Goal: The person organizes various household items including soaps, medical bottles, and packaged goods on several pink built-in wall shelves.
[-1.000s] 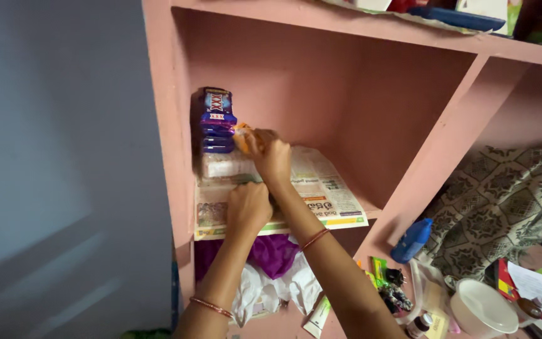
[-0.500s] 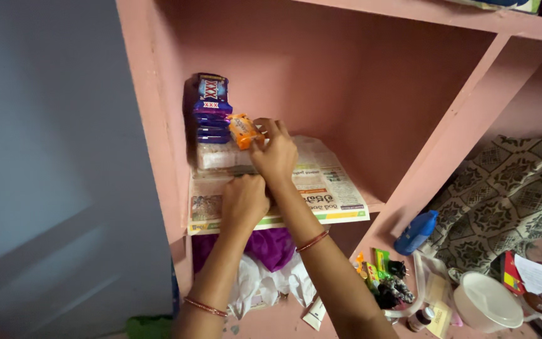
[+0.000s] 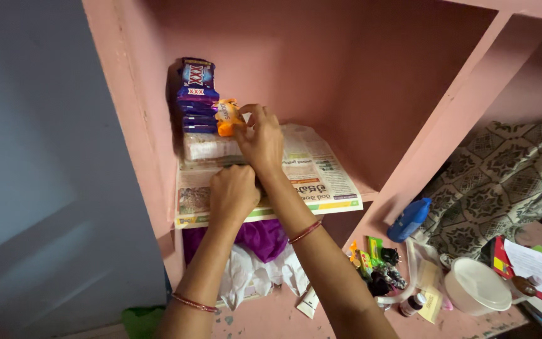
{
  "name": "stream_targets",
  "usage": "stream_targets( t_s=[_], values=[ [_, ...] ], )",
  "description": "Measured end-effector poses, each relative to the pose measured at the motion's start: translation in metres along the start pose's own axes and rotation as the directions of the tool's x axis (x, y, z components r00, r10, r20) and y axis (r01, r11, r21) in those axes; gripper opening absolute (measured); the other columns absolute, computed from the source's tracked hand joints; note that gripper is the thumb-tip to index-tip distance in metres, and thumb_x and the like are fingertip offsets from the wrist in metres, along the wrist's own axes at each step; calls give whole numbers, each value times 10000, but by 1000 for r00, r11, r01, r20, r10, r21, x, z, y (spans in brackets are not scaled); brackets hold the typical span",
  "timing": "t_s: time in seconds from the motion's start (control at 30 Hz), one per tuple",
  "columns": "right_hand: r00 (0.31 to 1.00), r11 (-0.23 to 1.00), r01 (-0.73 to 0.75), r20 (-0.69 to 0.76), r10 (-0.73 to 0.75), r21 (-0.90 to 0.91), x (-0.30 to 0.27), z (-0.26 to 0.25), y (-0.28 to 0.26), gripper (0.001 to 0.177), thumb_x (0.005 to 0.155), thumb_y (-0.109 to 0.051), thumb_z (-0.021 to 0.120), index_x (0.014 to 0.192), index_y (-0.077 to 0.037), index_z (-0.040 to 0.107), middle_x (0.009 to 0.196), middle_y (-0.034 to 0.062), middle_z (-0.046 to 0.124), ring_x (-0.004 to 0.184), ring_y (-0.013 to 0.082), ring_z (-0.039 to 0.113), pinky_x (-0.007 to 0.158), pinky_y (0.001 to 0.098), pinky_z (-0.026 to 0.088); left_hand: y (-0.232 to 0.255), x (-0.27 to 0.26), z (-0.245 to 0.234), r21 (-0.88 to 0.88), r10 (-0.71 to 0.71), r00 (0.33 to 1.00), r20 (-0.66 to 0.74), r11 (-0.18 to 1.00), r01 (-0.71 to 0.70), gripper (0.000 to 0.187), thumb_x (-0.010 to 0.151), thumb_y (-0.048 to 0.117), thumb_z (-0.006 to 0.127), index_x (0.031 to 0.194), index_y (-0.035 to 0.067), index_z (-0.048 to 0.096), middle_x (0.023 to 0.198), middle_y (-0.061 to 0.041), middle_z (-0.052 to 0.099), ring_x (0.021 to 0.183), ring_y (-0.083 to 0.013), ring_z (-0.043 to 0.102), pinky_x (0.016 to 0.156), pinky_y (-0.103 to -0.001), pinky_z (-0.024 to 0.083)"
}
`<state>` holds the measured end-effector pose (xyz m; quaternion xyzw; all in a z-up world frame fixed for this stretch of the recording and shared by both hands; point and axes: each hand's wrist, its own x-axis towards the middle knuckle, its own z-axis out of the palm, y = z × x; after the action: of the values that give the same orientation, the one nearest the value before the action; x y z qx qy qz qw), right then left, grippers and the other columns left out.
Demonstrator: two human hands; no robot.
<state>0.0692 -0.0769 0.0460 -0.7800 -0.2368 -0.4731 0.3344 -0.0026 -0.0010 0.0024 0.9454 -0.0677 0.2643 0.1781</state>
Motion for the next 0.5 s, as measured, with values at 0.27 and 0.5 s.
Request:
stream_targets(
  t_s=[0.27,0.5],
  values=[
    [998,996,-49,35,47,76,1,-1,2,346,822,-23,650,1146,-143,639,814,83,738,749,291,699,677,437,532,-1,-1,0,-12,26,999,-43,1000,-27,57,717,89,710,704,36,730,737,-217,718,724,-392,729,710,-494,583],
    [997,982,60,29,-66,178,-1,10,13,315,856,-6,635,1156,-99,612,899,71,758,923,345,680,806,457,536,-2,-1,2,-21,28,999,-46,999,-29,53,703,92,719,694,41,731,726,-216,714,719,-383,729,719,-484,586]
  ],
)
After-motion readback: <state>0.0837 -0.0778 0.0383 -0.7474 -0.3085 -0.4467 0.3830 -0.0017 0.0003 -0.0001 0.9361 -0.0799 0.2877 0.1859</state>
